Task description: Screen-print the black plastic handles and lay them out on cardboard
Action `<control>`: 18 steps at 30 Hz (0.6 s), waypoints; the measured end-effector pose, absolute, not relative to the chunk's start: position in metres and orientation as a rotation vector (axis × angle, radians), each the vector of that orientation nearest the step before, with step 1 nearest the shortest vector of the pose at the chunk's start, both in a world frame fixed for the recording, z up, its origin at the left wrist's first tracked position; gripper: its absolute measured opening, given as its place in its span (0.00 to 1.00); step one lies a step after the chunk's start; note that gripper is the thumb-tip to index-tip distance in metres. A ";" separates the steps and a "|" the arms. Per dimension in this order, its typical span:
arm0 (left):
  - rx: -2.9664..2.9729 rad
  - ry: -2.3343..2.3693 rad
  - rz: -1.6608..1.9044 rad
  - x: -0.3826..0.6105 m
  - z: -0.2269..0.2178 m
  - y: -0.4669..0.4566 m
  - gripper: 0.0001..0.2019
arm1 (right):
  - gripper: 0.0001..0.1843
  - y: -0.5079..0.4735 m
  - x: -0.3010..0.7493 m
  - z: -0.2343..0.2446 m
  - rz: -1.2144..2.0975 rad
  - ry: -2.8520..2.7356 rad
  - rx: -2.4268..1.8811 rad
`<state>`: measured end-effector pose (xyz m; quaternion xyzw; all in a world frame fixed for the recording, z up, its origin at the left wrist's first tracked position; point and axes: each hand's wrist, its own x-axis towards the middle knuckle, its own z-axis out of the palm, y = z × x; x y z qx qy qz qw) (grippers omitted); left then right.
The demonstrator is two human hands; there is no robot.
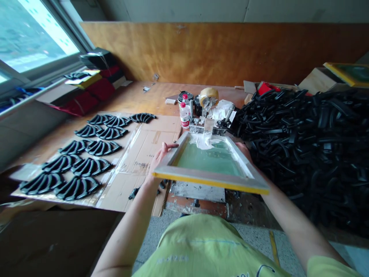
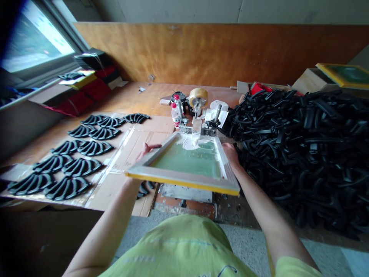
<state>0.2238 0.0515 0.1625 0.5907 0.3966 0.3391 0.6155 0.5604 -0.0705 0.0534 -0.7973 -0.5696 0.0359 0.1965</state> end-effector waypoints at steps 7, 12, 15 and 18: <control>1.311 1.094 0.494 0.194 0.065 0.030 0.40 | 0.33 0.008 0.539 0.093 -0.144 -1.639 -1.936; 1.343 1.124 0.480 0.196 0.028 0.033 0.38 | 0.09 0.032 0.498 0.086 0.048 -1.925 -2.146; 1.351 1.128 0.472 0.194 0.022 0.035 0.37 | 0.08 0.005 0.485 0.074 0.031 -2.068 -2.050; 1.343 1.119 0.486 0.193 0.020 0.035 0.36 | 0.10 -0.025 0.481 0.072 0.045 -2.280 -1.779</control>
